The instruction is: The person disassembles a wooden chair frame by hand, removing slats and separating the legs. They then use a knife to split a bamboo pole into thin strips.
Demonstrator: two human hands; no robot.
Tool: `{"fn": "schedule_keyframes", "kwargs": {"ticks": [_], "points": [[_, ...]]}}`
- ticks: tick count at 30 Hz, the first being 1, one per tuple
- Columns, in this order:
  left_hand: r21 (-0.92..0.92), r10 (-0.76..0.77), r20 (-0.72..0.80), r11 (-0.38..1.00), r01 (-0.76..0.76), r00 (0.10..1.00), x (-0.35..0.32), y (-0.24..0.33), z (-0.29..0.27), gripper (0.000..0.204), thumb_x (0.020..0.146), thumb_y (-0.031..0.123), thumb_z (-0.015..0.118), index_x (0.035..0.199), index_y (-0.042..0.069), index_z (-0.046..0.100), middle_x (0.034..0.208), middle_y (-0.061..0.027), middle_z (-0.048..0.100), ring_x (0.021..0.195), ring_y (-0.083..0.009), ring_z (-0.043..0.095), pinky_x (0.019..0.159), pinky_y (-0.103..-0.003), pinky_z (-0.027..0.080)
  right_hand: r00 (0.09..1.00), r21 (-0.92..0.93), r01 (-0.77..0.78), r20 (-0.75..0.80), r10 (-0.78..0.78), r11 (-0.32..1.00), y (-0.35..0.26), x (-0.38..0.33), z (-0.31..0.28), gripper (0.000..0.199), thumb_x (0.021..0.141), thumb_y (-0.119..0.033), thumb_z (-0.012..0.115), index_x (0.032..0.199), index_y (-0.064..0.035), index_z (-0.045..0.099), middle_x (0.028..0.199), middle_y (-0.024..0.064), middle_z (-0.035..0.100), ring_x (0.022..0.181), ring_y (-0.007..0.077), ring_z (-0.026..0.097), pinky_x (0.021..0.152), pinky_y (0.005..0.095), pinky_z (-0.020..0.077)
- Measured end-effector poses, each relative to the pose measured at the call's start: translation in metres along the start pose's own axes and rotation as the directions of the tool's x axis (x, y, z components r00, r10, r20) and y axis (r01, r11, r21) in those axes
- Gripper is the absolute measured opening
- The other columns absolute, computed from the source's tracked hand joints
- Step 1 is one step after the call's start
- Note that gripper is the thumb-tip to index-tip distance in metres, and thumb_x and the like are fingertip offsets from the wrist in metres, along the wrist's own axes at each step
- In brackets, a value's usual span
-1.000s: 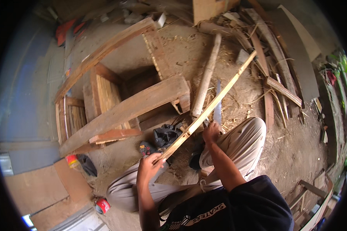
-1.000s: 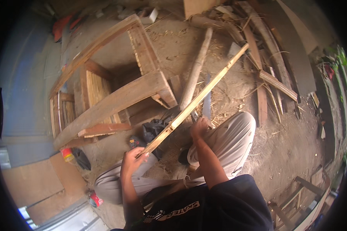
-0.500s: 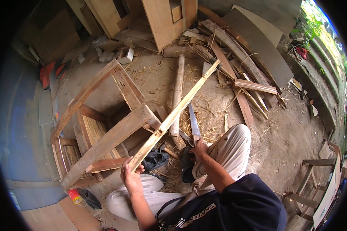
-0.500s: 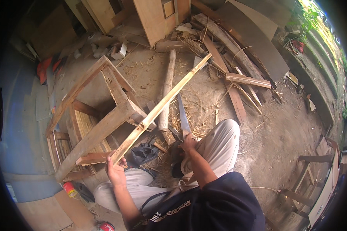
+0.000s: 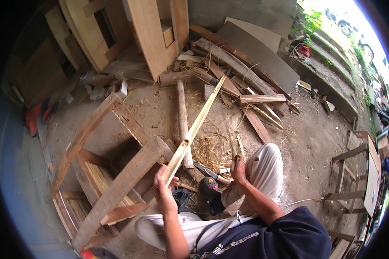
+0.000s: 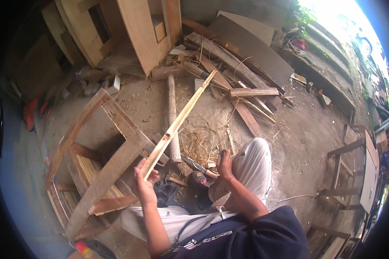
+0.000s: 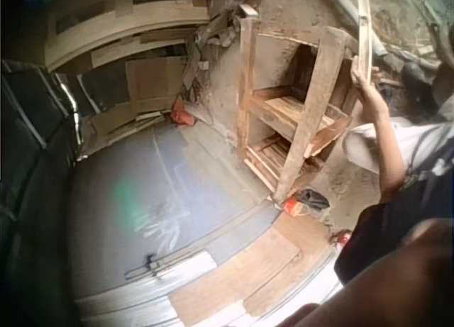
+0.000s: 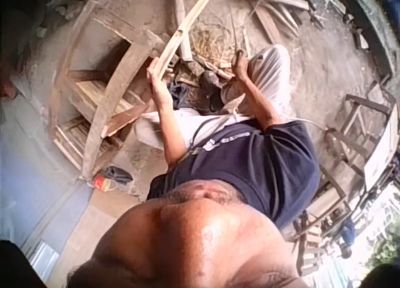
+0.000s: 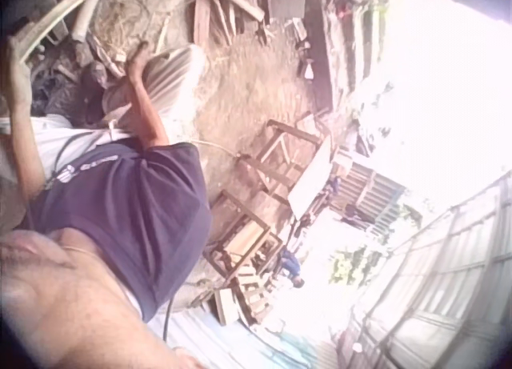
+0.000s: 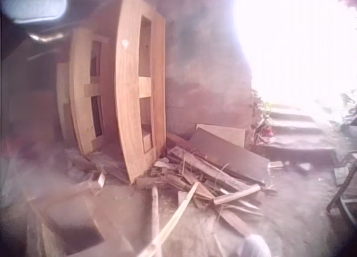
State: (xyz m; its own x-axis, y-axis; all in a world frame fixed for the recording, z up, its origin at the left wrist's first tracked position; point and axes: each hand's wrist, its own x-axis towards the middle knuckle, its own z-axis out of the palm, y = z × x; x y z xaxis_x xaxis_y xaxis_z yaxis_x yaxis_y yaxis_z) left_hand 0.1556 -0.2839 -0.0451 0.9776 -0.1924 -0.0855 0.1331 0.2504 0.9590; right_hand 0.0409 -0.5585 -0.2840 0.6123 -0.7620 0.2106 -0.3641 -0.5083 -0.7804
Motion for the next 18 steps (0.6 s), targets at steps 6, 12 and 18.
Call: {"fn": "schedule_keyframes", "kwargs": {"ticks": [6, 12, 18], "points": [[-0.091, -0.146, 0.071, 0.984, 0.152, 0.987, 0.002, -0.026, -0.010, 0.055, 0.103, 0.044, 0.041, 0.138, 0.001, 0.047, 0.122, -0.0127, 0.059, 0.084, -0.0181, 0.063, 0.070, -0.028, 0.052, 0.979, -0.580, -0.161, 0.008, 0.203, 0.799, 0.032, -0.015, 0.034, 0.047, 0.082, -0.013, 0.059, 0.127, -0.0029, 0.048, 0.113, 0.0202, 0.055, 0.110, 0.0367, 0.053, 0.089, 0.0531, 0.0396], [-0.086, -0.293, 0.040, 0.952, 0.295, 0.955, -0.011, -0.046, -0.017, 0.054, 0.101, 0.044, 0.047, 0.127, -0.003, 0.051, 0.118, -0.0161, 0.062, 0.096, -0.0251, 0.066, 0.072, -0.034, 0.055, 0.962, -0.590, 0.189, 0.273, -0.027, 0.785, 0.079, -0.048, 0.109, 0.029, 0.079, -0.016, 0.058, 0.105, -0.0042, 0.057, 0.106, 0.0147, 0.056, 0.101, 0.0308, 0.055, 0.084, 0.0446, 0.0452], [0.086, -0.267, 0.120, 0.962, 0.257, 0.956, -0.033, -0.059, -0.033, 0.060, 0.102, 0.046, 0.042, 0.130, -0.006, 0.053, 0.119, -0.0213, 0.064, 0.099, -0.0285, 0.067, 0.077, -0.036, 0.056, 0.963, -0.714, 0.104, 0.246, 0.109, 0.693, 0.089, -0.047, 0.143, 0.024, 0.083, -0.019, 0.053, 0.102, -0.0072, 0.060, 0.100, 0.0094, 0.059, 0.096, 0.0263, 0.058, 0.077, 0.0425, 0.0456]]}}
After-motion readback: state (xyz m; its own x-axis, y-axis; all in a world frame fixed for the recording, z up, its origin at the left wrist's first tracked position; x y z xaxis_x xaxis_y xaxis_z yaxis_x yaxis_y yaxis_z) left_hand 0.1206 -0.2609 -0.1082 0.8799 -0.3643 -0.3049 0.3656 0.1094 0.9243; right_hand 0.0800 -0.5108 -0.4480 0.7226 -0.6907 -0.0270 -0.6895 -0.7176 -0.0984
